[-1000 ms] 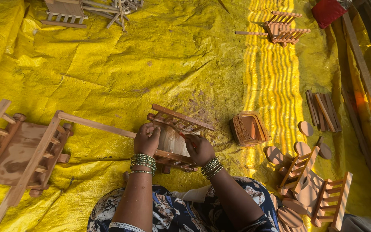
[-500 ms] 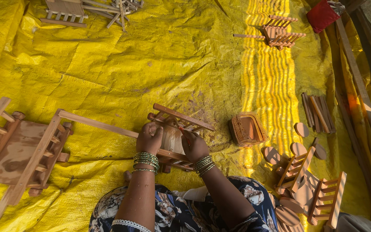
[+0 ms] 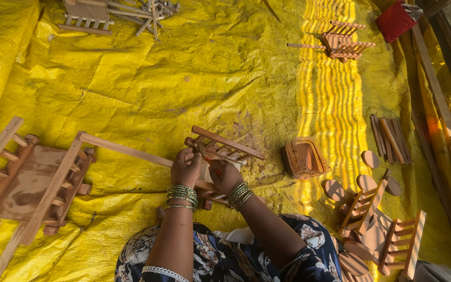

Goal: The person sits on a yellow tarp and uses a brush to apply a brown paste from a container onto the surfaces of small wooden chair frames, holding each frame steady with one hand while brushing. They rotate the frames to coat different sides and set finished frames aside among other wooden toy parts.

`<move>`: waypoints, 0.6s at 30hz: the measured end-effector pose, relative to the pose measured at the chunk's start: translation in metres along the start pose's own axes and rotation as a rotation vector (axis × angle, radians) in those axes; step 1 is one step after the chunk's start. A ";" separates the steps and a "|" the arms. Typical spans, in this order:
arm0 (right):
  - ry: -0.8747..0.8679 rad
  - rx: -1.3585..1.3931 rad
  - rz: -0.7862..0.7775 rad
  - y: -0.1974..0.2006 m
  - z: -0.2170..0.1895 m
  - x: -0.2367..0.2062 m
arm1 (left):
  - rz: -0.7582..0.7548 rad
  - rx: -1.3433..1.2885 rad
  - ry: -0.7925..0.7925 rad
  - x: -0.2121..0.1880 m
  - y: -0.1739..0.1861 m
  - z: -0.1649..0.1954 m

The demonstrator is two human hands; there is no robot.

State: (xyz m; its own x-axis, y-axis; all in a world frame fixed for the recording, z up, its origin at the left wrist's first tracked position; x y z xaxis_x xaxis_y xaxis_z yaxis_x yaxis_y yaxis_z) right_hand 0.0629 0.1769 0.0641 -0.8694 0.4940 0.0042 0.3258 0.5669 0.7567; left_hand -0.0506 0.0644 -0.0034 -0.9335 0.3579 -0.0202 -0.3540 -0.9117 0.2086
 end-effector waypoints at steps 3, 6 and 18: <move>0.011 0.019 -0.012 0.004 0.007 -0.006 | 0.038 -0.023 0.001 0.000 0.000 0.001; -0.004 -0.019 0.123 0.007 0.011 -0.006 | 0.047 0.022 -0.017 -0.001 -0.002 0.001; 0.164 -0.057 -0.068 0.026 0.005 0.005 | 0.277 -0.142 -0.039 0.011 0.002 -0.022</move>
State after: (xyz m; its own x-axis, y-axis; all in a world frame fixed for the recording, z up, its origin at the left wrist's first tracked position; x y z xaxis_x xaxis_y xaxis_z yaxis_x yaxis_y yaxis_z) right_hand 0.0692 0.1973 0.0810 -0.9392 0.3391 0.0541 0.2462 0.5550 0.7946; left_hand -0.0630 0.0619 -0.0244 -0.9937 0.0968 0.0563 -0.0932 -0.9937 0.0627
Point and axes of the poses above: each hand's wrist, its own x-axis towards the middle knuckle, its own y-axis out of the back of the hand, z = x × y, the point moved 4 cm from there along x, towards the middle knuckle, and after that the axes turned 10 degrees about -y, right-handed, at the moved point
